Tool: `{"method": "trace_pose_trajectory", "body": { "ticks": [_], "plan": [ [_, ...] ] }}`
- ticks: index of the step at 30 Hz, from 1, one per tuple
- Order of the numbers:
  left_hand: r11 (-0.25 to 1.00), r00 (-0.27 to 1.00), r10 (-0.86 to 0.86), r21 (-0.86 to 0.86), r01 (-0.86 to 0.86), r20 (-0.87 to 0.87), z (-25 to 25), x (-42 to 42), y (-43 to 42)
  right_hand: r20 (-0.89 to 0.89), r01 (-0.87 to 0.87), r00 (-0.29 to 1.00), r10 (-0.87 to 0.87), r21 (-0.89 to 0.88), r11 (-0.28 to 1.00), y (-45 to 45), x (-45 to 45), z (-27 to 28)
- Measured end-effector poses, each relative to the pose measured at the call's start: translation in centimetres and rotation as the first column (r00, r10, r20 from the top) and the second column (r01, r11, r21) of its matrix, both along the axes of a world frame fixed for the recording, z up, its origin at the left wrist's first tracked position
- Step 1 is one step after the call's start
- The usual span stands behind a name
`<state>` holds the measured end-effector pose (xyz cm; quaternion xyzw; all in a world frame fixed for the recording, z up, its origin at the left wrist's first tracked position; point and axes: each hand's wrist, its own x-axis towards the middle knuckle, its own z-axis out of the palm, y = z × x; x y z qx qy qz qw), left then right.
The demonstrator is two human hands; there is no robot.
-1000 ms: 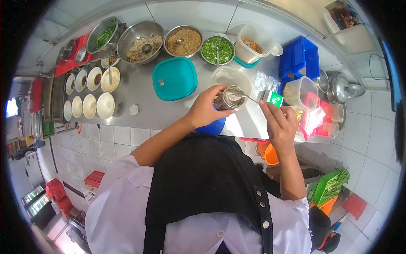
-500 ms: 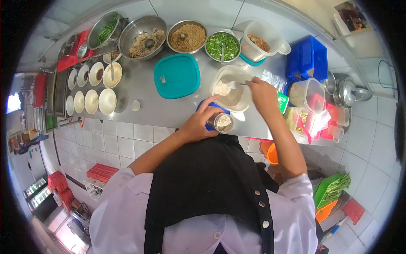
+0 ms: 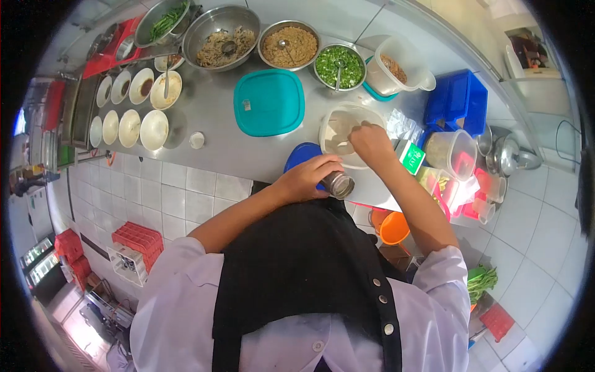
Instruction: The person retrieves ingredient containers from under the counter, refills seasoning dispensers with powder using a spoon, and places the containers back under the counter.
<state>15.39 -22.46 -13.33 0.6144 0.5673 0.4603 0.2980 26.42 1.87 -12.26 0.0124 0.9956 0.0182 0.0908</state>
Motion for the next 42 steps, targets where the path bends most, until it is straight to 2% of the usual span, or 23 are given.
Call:
{"method": "trace_pose_trajectory", "body": {
  "ticks": [3, 6, 9, 12, 15, 18, 21, 24, 27, 31, 34, 37, 40, 42],
  "plan": [
    [1.000, 1.000, 0.007, 0.017, -0.007, -0.011, -0.4, 0.4, 0.3, -0.108, 0.182, 0.979, -0.173, 0.073, 0.981, -0.5, -0.4, 1.8],
    [1.000, 1.000, 0.006, 0.006, -0.006, 0.002, -0.9, 0.9, 0.2, 0.018, 0.177, 0.983, -0.182, 0.147, 0.973, -1.6, 0.4, 0.0],
    [0.998, 0.999, -0.039, -0.040, 0.040, 0.033, -2.1, 1.5, -0.4, 0.234, 0.142, 0.959, -0.161, 0.097, 0.985, -2.8, 1.9, 0.3],
    [0.997, 0.997, -0.053, -0.057, 0.056, 0.047, -3.7, 2.2, -0.7, -0.039, 0.251, 0.968, -0.248, 0.159, 0.955, -3.5, 2.0, 1.1],
    [0.998, 0.998, -0.055, -0.035, 0.057, 0.043, -4.5, 2.9, -0.5, -0.229, 0.343, 0.926, -0.301, 0.170, 0.924, -3.8, 1.9, -0.5],
    [0.998, 0.997, -0.069, -0.006, 0.069, 0.042, -4.7, 3.0, 0.1, -0.050, 0.337, 0.941, -0.333, 0.121, 0.934, -4.7, 2.5, -0.8],
    [0.994, 0.993, -0.109, -0.007, 0.109, 0.042, -4.9, 3.1, 0.3, -0.158, 0.356, 0.930, -0.331, 0.173, 0.918, -5.2, 2.6, 0.7],
    [0.987, 0.987, -0.157, -0.018, 0.158, 0.046, -5.0, 3.5, 0.2, 0.031, 0.314, 0.945, -0.327, 0.202, 0.927, -4.6, 3.6, -0.5],
    [0.985, 0.984, -0.170, -0.003, 0.171, 0.047, -4.9, 3.3, 0.6, -0.082, 0.504, 0.863, -0.498, 0.215, 0.837, -6.1, 3.3, -0.3],
    [0.991, 0.992, -0.127, 0.046, 0.126, 0.019, -4.8, 3.6, 0.9, -0.090, 0.677, 0.720, -0.688, 0.307, 0.669, -5.5, 3.0, -1.8],
    [0.987, 0.986, -0.160, 0.026, 0.159, 0.045, -4.5, 3.5, 1.8, 0.034, 0.662, 0.734, -0.678, 0.185, 0.726, -5.1, 3.7, -2.6],
    [0.975, 0.974, -0.210, -0.056, 0.215, 0.089, -4.7, 3.5, 2.4, 0.095, 0.700, 0.711, -0.697, 0.002, 0.714, -5.1, 3.9, -1.7],
    [0.973, 0.971, -0.232, 0.007, 0.232, 0.050, -4.9, 3.4, 2.4, 0.234, 0.830, 0.555, -0.798, -0.086, 0.552, -4.5, 3.8, -1.9],
    [0.966, 0.964, -0.259, -0.007, 0.260, 0.059, -4.7, 3.3, 2.3, 0.250, 0.845, 0.535, -0.807, -0.145, 0.515, -3.6, 4.6, -3.6]
  ]
}}
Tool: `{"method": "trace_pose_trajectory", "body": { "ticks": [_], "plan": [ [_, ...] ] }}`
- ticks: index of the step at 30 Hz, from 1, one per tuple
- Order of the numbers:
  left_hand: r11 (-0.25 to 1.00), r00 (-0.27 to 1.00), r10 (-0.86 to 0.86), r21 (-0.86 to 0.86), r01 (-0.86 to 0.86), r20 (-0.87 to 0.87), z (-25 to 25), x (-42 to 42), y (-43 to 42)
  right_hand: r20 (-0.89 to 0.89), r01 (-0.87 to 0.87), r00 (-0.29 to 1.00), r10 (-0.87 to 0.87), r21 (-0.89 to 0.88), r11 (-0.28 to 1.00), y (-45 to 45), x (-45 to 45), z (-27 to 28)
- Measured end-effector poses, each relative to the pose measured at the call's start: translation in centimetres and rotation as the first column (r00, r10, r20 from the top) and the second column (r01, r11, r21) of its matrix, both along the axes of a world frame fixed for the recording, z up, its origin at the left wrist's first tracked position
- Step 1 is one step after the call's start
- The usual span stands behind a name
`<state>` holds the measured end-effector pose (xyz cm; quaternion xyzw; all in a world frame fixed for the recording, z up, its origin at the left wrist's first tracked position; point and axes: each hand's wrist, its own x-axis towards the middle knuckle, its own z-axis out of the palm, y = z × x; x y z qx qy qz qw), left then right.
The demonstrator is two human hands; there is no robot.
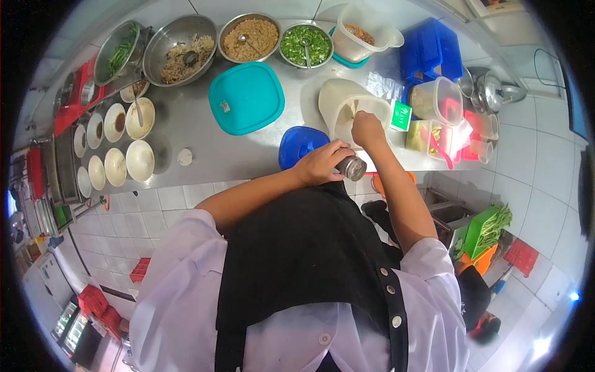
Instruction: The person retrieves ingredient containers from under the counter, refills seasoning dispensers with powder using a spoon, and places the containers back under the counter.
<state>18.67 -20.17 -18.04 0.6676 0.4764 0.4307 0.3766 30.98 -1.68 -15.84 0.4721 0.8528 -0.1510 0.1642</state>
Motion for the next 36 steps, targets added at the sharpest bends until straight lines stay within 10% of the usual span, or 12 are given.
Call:
{"method": "trace_pose_trajectory", "body": {
  "ticks": [7, 14, 36],
  "plan": [
    [0.999, 1.000, -0.023, -0.029, 0.022, -0.016, -0.2, 0.1, 0.6, -0.044, 0.160, 0.984, -0.174, -0.226, 0.961, 0.7, -0.3, -4.2],
    [0.999, 0.998, -0.031, -0.036, 0.029, -0.057, 0.7, 0.2, 1.2, -0.238, -0.050, 0.970, -0.046, -0.379, 0.924, 2.6, 0.1, -3.2],
    [0.933, 0.935, 0.354, -0.077, -0.351, 0.025, 6.0, -3.2, 2.5, -0.447, -0.007, 0.863, -0.237, -0.480, 0.877, 6.4, 4.3, 11.7]
  ]
}}
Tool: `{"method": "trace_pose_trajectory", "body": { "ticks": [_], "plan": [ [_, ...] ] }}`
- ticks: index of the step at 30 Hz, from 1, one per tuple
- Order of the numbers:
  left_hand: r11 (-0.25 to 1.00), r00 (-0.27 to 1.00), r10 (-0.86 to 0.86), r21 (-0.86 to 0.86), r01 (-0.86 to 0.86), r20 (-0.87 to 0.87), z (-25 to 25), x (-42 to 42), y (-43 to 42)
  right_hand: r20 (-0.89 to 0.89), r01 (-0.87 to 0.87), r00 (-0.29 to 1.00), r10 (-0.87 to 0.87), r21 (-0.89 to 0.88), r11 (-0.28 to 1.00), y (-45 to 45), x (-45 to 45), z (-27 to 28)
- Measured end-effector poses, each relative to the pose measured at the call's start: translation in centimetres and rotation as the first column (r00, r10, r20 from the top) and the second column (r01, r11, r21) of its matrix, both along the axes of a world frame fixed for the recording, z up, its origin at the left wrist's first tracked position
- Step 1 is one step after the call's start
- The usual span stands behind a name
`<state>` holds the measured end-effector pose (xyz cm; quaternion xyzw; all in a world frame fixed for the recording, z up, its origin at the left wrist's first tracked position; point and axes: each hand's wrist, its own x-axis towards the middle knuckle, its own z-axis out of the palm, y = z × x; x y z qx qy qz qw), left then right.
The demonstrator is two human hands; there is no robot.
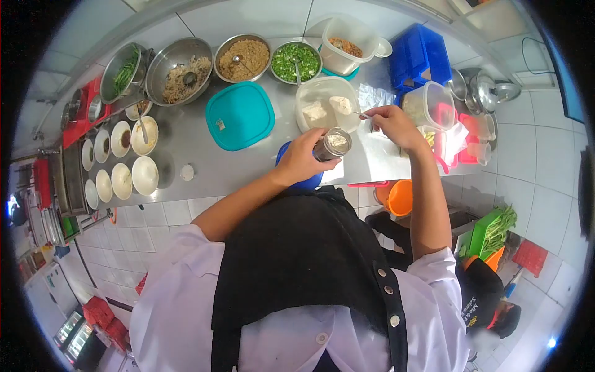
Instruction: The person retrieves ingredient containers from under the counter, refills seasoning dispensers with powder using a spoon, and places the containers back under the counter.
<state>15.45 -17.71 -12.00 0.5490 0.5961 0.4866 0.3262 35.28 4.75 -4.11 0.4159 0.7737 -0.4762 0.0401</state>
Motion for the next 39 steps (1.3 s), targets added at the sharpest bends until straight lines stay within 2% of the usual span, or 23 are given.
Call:
{"method": "trace_pose_trajectory", "body": {
  "ticks": [4, 7, 10, 15, 17, 21, 24, 27, 30, 31, 34, 39],
  "plan": [
    [0.997, 0.998, 0.055, 0.046, -0.055, -0.004, 1.0, -0.4, -0.1, -0.033, 0.013, 0.999, -0.011, 0.058, 0.998, 0.2, 0.1, 1.6],
    [0.987, 0.986, 0.163, -0.022, -0.162, 0.047, 3.6, -0.7, -0.1, -0.027, -0.003, 1.000, 0.005, 0.099, 0.995, 0.4, -0.3, 3.6],
    [0.978, 0.973, 0.204, -0.030, -0.208, -0.105, 5.1, -2.0, 0.6, -0.013, -0.023, 1.000, 0.025, 0.132, 0.991, 0.6, -0.7, 5.9],
    [0.969, 0.960, 0.237, -0.039, -0.245, -0.145, 6.2, -3.1, 1.8, 0.074, -0.109, 0.992, 0.103, 0.095, 0.989, 1.7, -1.8, 9.8],
    [0.967, 0.949, 0.248, -0.019, -0.256, -0.193, 6.3, -3.2, 2.1, 0.116, -0.161, 0.983, 0.143, 0.164, 0.973, 1.3, -2.5, 11.2],
    [0.969, 0.952, 0.245, 0.010, -0.247, -0.181, 6.7, -2.9, 2.4, 0.180, -0.308, 0.949, 0.260, 0.340, 0.889, -0.5, -4.1, 12.3],
    [0.968, 0.952, 0.248, 0.020, -0.248, -0.177, 6.1, -2.5, 2.4, 0.213, -0.306, 0.947, 0.240, 0.374, 0.876, -2.2, -4.4, 11.5],
    [0.966, 0.961, 0.257, 0.009, -0.258, -0.103, 5.7, -2.3, 2.4, 0.311, -0.414, 0.907, 0.284, 0.542, 0.731, -5.4, -4.4, 12.5],
    [0.960, 0.960, 0.279, 0.013, -0.279, 0.015, 5.2, -2.1, 2.4, 0.266, -0.358, 0.933, 0.241, 0.736, 0.575, -8.8, -3.8, 12.1],
    [0.957, 0.956, 0.288, 0.015, -0.289, 0.053, 5.0, -2.0, 2.5, 0.292, -0.390, 0.918, 0.269, 0.788, 0.476, -9.1, -3.3, 11.4],
    [0.944, 0.942, 0.315, 0.061, -0.323, 0.115, 4.2, -1.8, 2.7, 0.227, -0.331, 0.929, 0.293, 0.864, 0.381, -10.3, -3.0, 11.2],
    [0.906, 0.918, 0.365, 0.167, -0.388, 0.153, 4.2, -1.5, 2.8, 0.123, -0.229, 0.954, 0.274, 0.886, 0.402, -11.3, -2.9, 12.1]
  ]
}}
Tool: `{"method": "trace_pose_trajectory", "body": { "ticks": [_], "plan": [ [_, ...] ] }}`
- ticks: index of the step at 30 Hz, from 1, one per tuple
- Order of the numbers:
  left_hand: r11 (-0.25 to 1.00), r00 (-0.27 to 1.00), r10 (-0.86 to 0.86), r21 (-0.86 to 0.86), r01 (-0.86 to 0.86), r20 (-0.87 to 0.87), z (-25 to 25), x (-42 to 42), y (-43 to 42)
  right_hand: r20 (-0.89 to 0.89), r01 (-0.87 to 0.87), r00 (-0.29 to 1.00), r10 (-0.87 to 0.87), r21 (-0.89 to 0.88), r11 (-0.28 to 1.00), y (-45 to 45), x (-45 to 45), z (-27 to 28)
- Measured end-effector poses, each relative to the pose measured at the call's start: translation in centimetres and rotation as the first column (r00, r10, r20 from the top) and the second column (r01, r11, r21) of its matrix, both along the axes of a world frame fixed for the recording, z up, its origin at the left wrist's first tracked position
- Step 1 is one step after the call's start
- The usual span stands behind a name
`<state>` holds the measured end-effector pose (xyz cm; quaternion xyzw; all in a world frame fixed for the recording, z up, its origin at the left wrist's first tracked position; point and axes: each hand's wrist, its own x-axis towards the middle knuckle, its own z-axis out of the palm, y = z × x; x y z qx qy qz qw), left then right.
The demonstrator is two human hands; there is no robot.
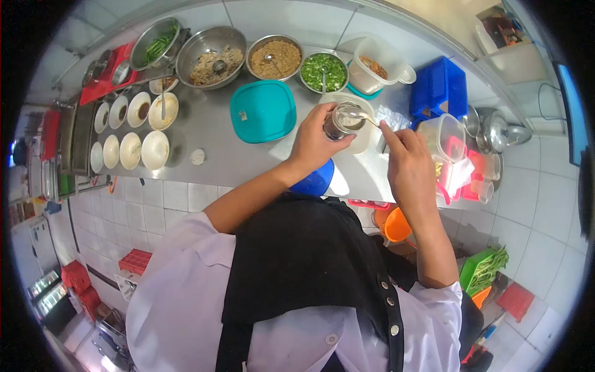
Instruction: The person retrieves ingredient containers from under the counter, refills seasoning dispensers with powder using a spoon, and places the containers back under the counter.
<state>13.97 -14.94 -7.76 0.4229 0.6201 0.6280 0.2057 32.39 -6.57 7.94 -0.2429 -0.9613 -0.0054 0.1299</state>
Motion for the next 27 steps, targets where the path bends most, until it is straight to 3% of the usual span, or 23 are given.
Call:
{"method": "trace_pose_trajectory", "body": {
  "ticks": [8, 11, 14, 24, 27],
  "plan": [
    [0.995, 0.993, 0.099, 0.025, -0.097, -0.059, -0.2, 0.9, 0.1, 0.012, -0.024, 1.000, 0.024, 0.001, 1.000, -1.9, -0.1, 0.1],
    [0.989, 0.983, 0.145, 0.004, -0.145, -0.117, 0.0, 0.8, 0.1, 0.075, 0.037, 0.996, -0.042, 0.062, 0.997, -2.7, -0.5, 1.4],
    [0.986, 0.972, 0.165, 0.037, -0.161, -0.165, 0.2, 0.9, 0.1, 0.108, -0.007, 0.994, -0.005, 0.109, 0.994, -2.9, -1.2, 1.3],
    [0.979, 0.971, 0.179, 0.127, -0.160, -0.158, -0.4, 1.0, -0.2, 0.205, -0.056, 0.978, 0.030, 0.120, 0.991, -4.6, -2.3, 2.1],
    [0.976, 0.975, 0.187, 0.139, -0.170, -0.117, -1.4, 1.1, -0.3, 0.152, -0.066, 0.987, 0.049, 0.112, 0.991, -4.9, -2.3, 3.0]
  ]
}}
